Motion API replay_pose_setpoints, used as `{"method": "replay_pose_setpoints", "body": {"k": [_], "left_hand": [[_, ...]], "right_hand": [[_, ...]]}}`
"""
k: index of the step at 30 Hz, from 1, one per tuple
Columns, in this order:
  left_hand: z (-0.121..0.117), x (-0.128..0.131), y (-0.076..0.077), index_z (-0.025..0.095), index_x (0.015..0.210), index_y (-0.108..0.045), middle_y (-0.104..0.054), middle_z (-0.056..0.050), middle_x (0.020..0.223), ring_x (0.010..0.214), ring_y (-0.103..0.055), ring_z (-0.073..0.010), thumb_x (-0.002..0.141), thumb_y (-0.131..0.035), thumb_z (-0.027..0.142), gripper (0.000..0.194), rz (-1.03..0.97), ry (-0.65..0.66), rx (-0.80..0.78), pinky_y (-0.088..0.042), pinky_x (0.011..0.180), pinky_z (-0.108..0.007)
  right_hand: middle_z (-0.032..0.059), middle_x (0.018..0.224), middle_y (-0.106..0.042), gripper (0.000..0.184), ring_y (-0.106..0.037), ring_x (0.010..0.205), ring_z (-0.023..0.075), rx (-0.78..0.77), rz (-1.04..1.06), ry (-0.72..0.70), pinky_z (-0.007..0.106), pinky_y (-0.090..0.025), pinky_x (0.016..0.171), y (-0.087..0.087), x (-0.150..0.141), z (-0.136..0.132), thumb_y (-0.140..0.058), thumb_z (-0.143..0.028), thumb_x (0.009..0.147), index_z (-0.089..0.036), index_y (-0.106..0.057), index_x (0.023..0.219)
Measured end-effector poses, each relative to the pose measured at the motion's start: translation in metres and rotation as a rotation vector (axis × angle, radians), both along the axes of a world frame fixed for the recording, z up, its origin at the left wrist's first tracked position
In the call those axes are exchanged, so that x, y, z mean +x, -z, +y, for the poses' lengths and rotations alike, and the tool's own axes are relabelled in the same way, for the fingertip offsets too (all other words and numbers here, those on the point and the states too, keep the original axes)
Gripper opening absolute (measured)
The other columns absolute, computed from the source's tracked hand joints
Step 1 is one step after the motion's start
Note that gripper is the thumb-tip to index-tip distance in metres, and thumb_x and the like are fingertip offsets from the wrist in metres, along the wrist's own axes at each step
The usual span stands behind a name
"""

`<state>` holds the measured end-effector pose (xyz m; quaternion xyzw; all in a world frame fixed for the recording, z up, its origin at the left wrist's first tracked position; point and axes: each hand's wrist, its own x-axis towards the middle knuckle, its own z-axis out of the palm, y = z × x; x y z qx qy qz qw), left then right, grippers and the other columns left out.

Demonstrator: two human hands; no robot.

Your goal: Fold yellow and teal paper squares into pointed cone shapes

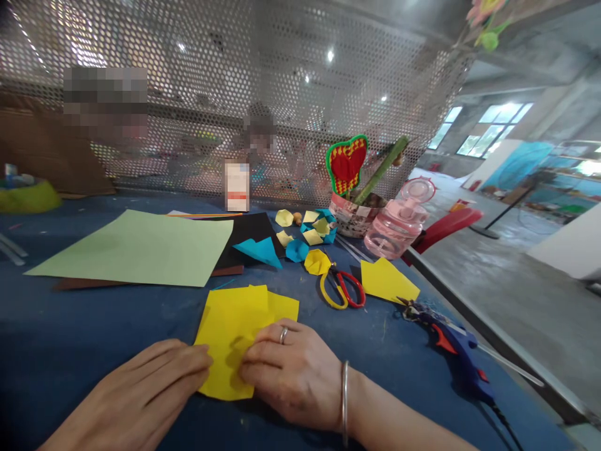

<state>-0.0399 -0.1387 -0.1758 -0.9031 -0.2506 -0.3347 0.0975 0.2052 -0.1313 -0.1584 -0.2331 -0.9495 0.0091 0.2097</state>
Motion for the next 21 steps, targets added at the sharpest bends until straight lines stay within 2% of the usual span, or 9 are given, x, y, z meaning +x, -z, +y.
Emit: {"method": "replay_pose_setpoints", "body": {"k": [5, 10, 15, 18, 21], "left_hand": [[0.0, 0.003, -0.007, 0.022, 0.095, -0.071, -0.076, -0.001, 0.088, 0.082, -0.071, -0.0157, 0.1, -0.031, 0.017, 0.041, 0.036, 0.027, -0.06, -0.052, 0.078, -0.029], [0.003, 0.006, -0.009, 0.022, 0.097, -0.07, -0.075, -0.001, 0.089, 0.081, -0.07, -0.016, 0.099, -0.033, 0.018, 0.037, 0.037, 0.087, -0.149, -0.054, 0.075, -0.028], [0.003, 0.005, -0.004, 0.019, 0.093, -0.069, -0.073, -0.003, 0.087, 0.08, -0.068, -0.0152, 0.098, -0.036, 0.017, 0.034, 0.026, 0.103, -0.181, -0.054, 0.075, -0.026], [0.002, 0.004, -0.002, 0.019, 0.092, -0.069, -0.073, -0.002, 0.087, 0.08, -0.067, -0.015, 0.098, -0.039, 0.017, 0.031, 0.019, 0.096, -0.178, -0.053, 0.075, -0.025], [0.002, 0.004, -0.005, 0.019, 0.091, -0.069, -0.073, -0.002, 0.086, 0.078, -0.067, -0.0146, 0.098, -0.038, 0.017, 0.032, 0.003, 0.106, -0.182, -0.054, 0.075, -0.026]], "right_hand": [[0.0037, 0.097, -0.07, 0.016, -0.061, 0.09, 0.0158, -0.102, -0.022, 0.011, 0.03, -0.048, 0.083, -0.003, -0.002, -0.002, -0.05, -0.015, 0.09, -0.017, -0.064, 0.095], [0.0034, 0.094, -0.069, 0.013, -0.059, 0.09, 0.0165, -0.249, 0.111, 0.055, 0.031, -0.046, 0.083, 0.0, -0.006, -0.004, -0.061, -0.028, 0.089, -0.016, -0.066, 0.09], [0.0005, 0.08, -0.065, 0.016, -0.058, 0.078, 0.0125, -0.452, 0.309, 0.258, 0.027, -0.043, 0.075, 0.004, -0.016, -0.005, -0.066, -0.028, 0.086, -0.017, -0.066, 0.075], [-0.0021, 0.074, -0.061, 0.02, -0.055, 0.073, 0.0115, -0.506, 0.314, 0.363, 0.027, -0.04, 0.073, 0.005, -0.021, -0.005, -0.07, -0.026, 0.083, -0.016, -0.06, 0.069], [-0.0028, 0.076, -0.059, 0.02, -0.053, 0.076, 0.0131, -0.518, 0.27, 0.456, 0.029, -0.039, 0.075, 0.005, -0.024, -0.006, -0.072, -0.026, 0.081, -0.017, -0.057, 0.071]]}}
